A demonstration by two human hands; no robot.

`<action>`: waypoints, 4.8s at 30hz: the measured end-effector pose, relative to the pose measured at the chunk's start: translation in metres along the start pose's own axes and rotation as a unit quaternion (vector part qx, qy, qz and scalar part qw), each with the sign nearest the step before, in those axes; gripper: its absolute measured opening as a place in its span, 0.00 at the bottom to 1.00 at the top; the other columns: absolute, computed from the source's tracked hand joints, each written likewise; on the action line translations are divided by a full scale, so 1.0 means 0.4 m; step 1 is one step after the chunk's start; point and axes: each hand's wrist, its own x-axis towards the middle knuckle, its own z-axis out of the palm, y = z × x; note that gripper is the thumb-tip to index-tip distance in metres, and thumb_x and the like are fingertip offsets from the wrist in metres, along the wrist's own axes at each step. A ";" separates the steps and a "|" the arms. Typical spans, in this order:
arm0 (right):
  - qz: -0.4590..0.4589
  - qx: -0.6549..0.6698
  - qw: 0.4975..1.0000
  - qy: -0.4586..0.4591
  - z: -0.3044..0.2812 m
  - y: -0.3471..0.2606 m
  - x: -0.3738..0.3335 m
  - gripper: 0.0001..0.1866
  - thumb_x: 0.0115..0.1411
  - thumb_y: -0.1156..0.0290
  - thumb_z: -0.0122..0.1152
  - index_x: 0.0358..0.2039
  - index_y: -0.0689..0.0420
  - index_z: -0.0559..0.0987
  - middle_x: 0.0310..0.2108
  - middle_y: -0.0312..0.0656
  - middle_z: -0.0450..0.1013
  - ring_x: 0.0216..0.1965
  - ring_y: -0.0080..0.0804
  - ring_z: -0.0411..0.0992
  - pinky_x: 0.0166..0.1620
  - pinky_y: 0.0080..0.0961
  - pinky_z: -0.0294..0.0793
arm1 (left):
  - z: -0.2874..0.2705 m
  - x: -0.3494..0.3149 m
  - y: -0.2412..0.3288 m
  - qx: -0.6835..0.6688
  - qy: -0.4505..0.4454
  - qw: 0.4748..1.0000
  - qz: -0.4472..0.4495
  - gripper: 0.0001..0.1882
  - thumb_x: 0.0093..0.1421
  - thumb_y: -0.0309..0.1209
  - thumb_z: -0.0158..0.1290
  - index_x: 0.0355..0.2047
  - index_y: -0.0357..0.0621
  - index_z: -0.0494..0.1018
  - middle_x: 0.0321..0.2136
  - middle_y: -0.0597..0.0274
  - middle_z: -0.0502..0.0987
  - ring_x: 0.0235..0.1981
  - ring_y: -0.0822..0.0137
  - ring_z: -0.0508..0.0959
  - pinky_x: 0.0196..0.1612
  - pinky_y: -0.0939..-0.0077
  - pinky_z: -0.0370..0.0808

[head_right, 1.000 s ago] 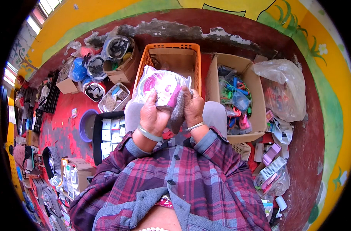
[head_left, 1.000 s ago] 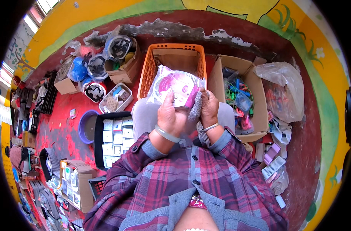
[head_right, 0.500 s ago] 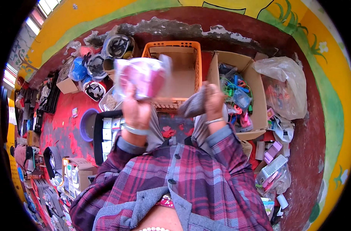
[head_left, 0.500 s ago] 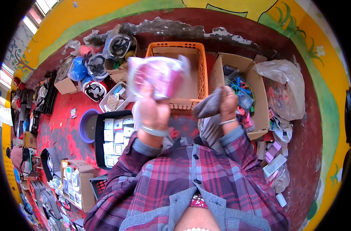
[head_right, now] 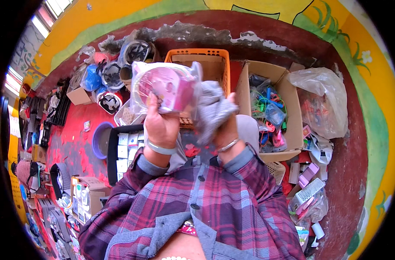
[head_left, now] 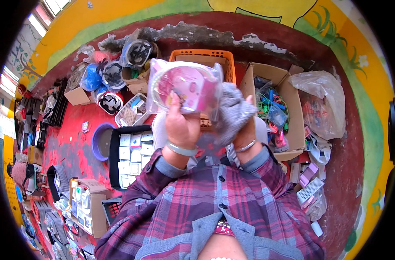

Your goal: The person picks up several packaged items from a crate, cleans them with a cloth, and places them into a cardboard box.

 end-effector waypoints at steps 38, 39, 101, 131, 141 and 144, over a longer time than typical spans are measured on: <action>-0.189 -0.895 0.382 0.133 0.091 0.078 0.037 0.23 0.52 0.70 0.55 0.51 0.53 0.69 0.54 0.48 0.64 0.59 0.53 0.57 0.62 0.42 0.50 | -0.046 -0.065 -0.058 0.074 0.051 0.989 -0.115 0.17 0.67 0.35 0.37 0.47 0.37 0.67 0.42 0.57 0.74 0.41 0.64 0.74 0.49 0.68 0.70; -0.199 -0.891 0.387 0.127 0.093 0.068 0.042 0.21 0.55 0.71 0.53 0.51 0.54 0.69 0.53 0.48 0.65 0.58 0.51 0.60 0.60 0.38 0.55 | -0.040 -0.067 -0.057 0.081 0.044 0.989 -0.118 0.17 0.67 0.34 0.37 0.48 0.37 0.67 0.42 0.57 0.74 0.41 0.64 0.74 0.49 0.69 0.69; -0.120 -0.781 0.594 0.153 0.158 0.003 0.004 0.23 0.61 0.72 0.52 0.57 0.58 0.65 0.50 0.46 0.69 0.51 0.35 0.69 0.52 0.27 0.68 | -0.128 -0.081 -0.029 0.185 -0.151 0.920 -0.312 0.20 0.59 0.25 0.50 0.52 0.37 0.65 0.46 0.59 0.72 0.46 0.67 0.73 0.51 0.71 0.69; -0.064 -0.830 0.549 0.080 0.108 -0.005 0.021 0.25 0.54 0.74 0.59 0.54 0.57 0.69 0.55 0.50 0.65 0.60 0.42 0.61 0.61 0.32 0.58 | -0.143 -0.048 -0.032 -0.117 -0.082 0.923 -0.356 0.24 0.66 0.42 0.37 0.56 0.40 0.61 0.50 0.50 0.70 0.50 0.55 0.72 0.55 0.59 0.67; -0.061 -0.901 0.397 -0.161 0.171 0.086 0.017 0.19 0.49 0.75 0.60 0.44 0.51 0.77 0.53 0.43 0.69 0.55 0.39 0.67 0.58 0.35 0.62 | -0.188 -0.049 -0.026 -0.064 -0.024 0.956 -0.285 0.23 0.66 0.46 0.34 0.48 0.42 0.68 0.42 0.53 0.74 0.46 0.59 0.75 0.53 0.64 0.70; -0.060 -0.897 0.366 -0.243 0.188 0.111 -0.009 0.14 0.53 0.73 0.56 0.42 0.50 0.77 0.52 0.43 0.70 0.55 0.38 0.67 0.56 0.33 0.63 | -0.156 -0.021 0.015 -0.118 -0.080 0.918 -0.371 0.24 0.66 0.47 0.35 0.49 0.40 0.67 0.43 0.53 0.74 0.46 0.59 0.75 0.52 0.64 0.71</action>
